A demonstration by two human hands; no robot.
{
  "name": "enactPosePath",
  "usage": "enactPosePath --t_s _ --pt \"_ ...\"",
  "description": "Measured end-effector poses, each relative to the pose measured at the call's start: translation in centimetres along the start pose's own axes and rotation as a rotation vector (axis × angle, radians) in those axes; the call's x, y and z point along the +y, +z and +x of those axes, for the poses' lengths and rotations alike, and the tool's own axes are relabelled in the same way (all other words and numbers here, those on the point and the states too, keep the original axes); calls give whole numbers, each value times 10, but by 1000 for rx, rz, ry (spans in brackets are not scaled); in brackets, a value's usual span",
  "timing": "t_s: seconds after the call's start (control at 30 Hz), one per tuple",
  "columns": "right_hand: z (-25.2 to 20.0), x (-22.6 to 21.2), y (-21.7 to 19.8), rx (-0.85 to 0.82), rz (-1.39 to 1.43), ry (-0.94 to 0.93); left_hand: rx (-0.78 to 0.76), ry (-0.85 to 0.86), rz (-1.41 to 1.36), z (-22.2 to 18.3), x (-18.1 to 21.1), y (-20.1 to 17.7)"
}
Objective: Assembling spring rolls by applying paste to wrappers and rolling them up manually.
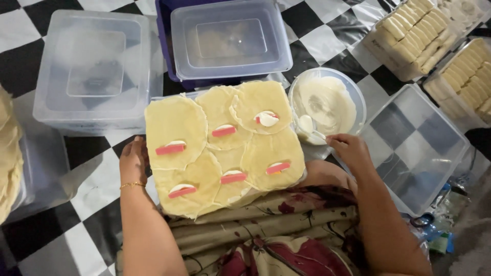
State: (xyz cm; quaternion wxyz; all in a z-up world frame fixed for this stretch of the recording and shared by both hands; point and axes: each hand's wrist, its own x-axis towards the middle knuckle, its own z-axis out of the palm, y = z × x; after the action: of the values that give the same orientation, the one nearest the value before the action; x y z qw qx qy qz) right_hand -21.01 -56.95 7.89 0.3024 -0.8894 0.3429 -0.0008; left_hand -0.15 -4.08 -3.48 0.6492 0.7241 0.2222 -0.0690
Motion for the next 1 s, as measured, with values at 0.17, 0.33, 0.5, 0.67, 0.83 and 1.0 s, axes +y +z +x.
enactPosePath --t_s 0.17,0.33,0.5,0.67,0.83,1.0 --pt "-49 -9 1 70 45 -246 51 -1 -12 18 -35 -6" --pt "-92 -17 20 155 -52 -652 120 3 -88 10 -28 -7" --pt "-115 -38 5 269 -164 -860 344 78 -258 6 -22 -18" --pt "-79 4 14 351 -209 -696 513 135 -570 -61 50 -18" --pt "-12 15 -7 364 -68 -546 489 170 -742 -116 76 -3" --pt "92 19 8 156 -552 -366 518 30 -681 -86 50 -13"
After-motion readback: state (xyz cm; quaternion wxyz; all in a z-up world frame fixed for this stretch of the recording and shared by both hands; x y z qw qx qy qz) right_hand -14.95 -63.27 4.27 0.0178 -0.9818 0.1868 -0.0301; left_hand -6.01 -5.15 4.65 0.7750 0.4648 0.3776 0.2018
